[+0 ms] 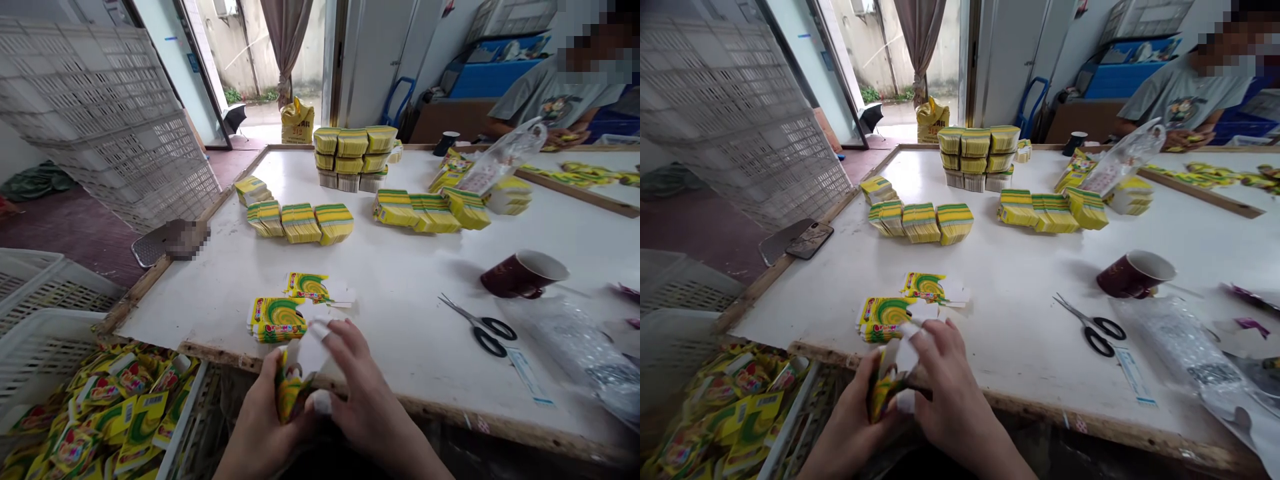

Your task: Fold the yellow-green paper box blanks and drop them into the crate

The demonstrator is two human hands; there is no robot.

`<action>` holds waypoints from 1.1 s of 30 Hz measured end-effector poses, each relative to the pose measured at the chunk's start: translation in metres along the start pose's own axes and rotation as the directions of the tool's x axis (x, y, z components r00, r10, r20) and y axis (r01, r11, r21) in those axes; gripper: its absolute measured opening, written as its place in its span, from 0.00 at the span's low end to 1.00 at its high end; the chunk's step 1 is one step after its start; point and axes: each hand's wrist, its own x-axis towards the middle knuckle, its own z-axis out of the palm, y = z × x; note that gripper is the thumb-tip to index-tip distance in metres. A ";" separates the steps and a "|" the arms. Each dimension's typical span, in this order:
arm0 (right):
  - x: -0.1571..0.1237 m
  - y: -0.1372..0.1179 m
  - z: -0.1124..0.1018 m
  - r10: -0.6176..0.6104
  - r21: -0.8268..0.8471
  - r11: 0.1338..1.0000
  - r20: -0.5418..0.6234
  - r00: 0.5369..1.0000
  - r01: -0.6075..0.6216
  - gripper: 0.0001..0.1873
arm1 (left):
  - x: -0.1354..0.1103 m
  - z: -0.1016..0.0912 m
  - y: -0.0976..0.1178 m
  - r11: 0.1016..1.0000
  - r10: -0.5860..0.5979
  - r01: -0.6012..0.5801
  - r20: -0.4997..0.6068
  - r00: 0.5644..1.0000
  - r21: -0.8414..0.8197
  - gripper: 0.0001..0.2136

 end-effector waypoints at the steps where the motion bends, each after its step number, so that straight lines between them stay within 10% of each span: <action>1: -0.001 0.004 0.003 0.066 0.107 0.993 -0.085 0.994 -0.057 0.37 | -0.001 0.004 -0.004 0.999 -0.013 0.016 -0.079 0.997 0.032 0.32; 6: 0.003 0.010 0.021 0.259 0.629 0.731 0.103 0.960 -0.265 0.23 | -0.008 0.018 -0.017 0.995 0.014 0.007 -0.208 0.978 0.100 0.37; 14: 0.010 0.006 0.023 0.347 0.743 0.518 0.272 0.898 -0.425 0.18 | -0.006 0.022 -0.020 0.983 0.054 -0.010 -0.238 0.970 0.182 0.32; 24: 0.007 0.006 0.040 0.371 0.751 0.546 0.181 0.911 -0.372 0.13 | 0.000 0.026 -0.028 0.974 0.114 -0.052 -0.279 0.953 0.222 0.28; 33: -0.002 0.000 0.031 0.047 0.212 0.974 0.145 0.988 -0.078 0.29 | 0.003 0.015 -0.049 0.999 0.053 -0.054 -0.213 0.976 -0.002 0.27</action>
